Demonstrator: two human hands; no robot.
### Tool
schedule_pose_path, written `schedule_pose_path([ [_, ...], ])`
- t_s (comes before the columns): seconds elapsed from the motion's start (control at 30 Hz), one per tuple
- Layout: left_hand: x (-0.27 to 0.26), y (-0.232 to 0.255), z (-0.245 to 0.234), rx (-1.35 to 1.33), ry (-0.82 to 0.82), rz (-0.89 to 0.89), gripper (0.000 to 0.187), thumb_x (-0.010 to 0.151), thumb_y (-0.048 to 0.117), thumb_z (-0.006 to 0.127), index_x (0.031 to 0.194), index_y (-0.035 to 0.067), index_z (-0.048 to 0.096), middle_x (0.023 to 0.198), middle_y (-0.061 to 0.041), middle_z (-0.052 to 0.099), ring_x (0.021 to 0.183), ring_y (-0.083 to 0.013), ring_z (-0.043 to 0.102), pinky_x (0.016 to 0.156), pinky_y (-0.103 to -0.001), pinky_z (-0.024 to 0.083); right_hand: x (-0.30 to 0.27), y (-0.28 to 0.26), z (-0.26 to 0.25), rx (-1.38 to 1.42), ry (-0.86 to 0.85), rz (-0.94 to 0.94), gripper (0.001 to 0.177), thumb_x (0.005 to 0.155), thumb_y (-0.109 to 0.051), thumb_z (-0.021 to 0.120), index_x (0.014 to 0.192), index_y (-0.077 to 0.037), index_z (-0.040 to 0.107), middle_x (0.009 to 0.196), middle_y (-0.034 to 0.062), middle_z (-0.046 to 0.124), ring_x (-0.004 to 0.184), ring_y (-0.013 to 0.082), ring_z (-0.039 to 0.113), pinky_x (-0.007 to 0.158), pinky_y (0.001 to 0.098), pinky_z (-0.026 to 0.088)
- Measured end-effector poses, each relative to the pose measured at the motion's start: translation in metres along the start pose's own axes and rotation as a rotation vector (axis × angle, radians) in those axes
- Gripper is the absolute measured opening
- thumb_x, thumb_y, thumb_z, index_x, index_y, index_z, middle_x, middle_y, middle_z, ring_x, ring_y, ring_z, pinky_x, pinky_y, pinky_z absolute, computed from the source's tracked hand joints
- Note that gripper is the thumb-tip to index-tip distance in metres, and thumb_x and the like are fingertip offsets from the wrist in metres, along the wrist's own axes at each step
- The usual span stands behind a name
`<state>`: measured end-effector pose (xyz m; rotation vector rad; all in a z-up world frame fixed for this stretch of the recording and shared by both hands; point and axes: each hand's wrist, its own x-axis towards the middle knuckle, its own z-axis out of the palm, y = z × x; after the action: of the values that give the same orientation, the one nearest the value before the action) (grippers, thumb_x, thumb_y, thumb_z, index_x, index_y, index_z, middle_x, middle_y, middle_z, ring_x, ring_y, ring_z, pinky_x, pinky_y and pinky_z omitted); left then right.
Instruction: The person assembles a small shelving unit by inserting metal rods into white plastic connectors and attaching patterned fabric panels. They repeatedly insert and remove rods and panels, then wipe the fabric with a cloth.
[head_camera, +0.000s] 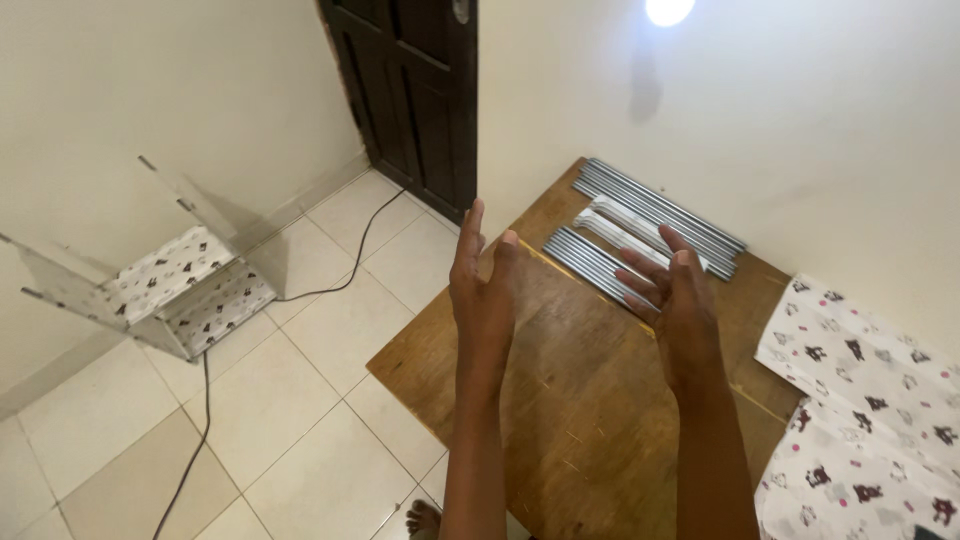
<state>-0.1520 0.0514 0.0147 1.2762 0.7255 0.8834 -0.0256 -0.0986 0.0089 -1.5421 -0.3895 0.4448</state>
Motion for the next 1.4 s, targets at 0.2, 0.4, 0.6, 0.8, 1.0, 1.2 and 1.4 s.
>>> schedule_pose_path([
  [0.2, 0.016, 0.012, -0.068, 0.022, 0.126, 0.015, 0.069, 0.096, 0.046, 0.055, 0.157, 0.019, 0.037, 0.165, -0.011, 0.037, 0.15, -0.0325, 0.036, 0.114, -0.051, 0.036, 0.01, -0.009, 0.074, -0.095, -0.134, -0.038, 0.058, 0.106, -0.047, 0.027, 0.155, -0.018, 0.038, 0.142, 0.0144, 0.06, 0.131, 0.0271, 0.057, 0.108, 0.0447, 0.045],
  [0.4, 0.055, 0.039, -0.186, 0.12, 0.219, 0.077, 0.071, 0.096, 0.048, 0.055, 0.159, 0.023, 0.035, 0.163, -0.012, 0.042, 0.146, -0.0332, 0.045, 0.114, -0.051, 0.04, 0.012, -0.013, 0.198, -0.212, -0.221, -0.108, 0.06, 0.104, -0.05, 0.029, 0.156, -0.02, 0.038, 0.153, 0.0135, 0.051, 0.142, 0.029, 0.047, 0.113, 0.0465, 0.039],
  [0.6, 0.081, 0.05, -0.299, 0.168, 0.391, 0.122, 0.071, 0.097, 0.046, 0.056, 0.16, 0.023, 0.032, 0.164, -0.013, 0.037, 0.147, -0.0339, 0.039, 0.113, -0.053, 0.037, 0.004, -0.009, 0.324, -0.204, -0.395, -0.173, 0.061, 0.105, -0.049, 0.033, 0.157, -0.018, 0.036, 0.152, 0.0154, 0.053, 0.138, 0.0293, 0.052, 0.113, 0.0453, 0.042],
  [0.8, 0.099, 0.038, -0.36, 0.128, 0.583, 0.017, 0.07, 0.097, 0.047, 0.055, 0.16, 0.023, 0.037, 0.154, -0.018, 0.05, 0.145, -0.0332, 0.047, 0.111, -0.052, 0.041, -0.006, 0.005, 0.397, -0.227, -0.521, -0.084, 0.058, 0.105, -0.041, 0.037, 0.157, -0.016, 0.036, 0.144, 0.0147, 0.06, 0.128, 0.0268, 0.061, 0.107, 0.042, 0.048],
  [1.0, 0.132, 0.02, -0.393, 0.153, 0.628, 0.023, 0.071, 0.097, 0.052, 0.052, 0.159, 0.023, 0.037, 0.158, -0.016, 0.047, 0.14, -0.0357, 0.049, 0.109, -0.052, 0.042, 0.02, 0.018, 0.452, -0.222, -0.551, -0.1, 0.056, 0.106, -0.038, 0.038, 0.156, -0.013, 0.038, 0.145, 0.0152, 0.059, 0.129, 0.0264, 0.06, 0.107, 0.0427, 0.048],
  [1.2, 0.194, 0.038, -0.44, 0.151, 0.692, -0.022, 0.072, 0.097, 0.054, 0.052, 0.161, 0.025, 0.036, 0.144, -0.023, 0.059, 0.139, -0.0358, 0.055, 0.112, -0.051, 0.043, 0.062, 0.012, 0.536, -0.279, -0.614, -0.112, 0.058, 0.106, -0.045, 0.034, 0.157, -0.018, 0.037, 0.155, 0.0135, 0.051, 0.14, 0.0287, 0.049, 0.113, 0.0458, 0.04],
  [1.4, 0.28, 0.076, -0.486, 0.264, 0.76, 0.25, 0.072, 0.1, 0.055, 0.05, 0.16, 0.018, 0.037, 0.164, -0.014, 0.044, 0.149, -0.0388, 0.039, 0.116, -0.053, 0.035, 0.122, -0.016, 0.623, -0.254, -0.657, -0.187, 0.061, 0.105, -0.05, 0.031, 0.158, -0.021, 0.034, 0.158, 0.0137, 0.045, 0.146, 0.0307, 0.044, 0.118, 0.0462, 0.036],
])
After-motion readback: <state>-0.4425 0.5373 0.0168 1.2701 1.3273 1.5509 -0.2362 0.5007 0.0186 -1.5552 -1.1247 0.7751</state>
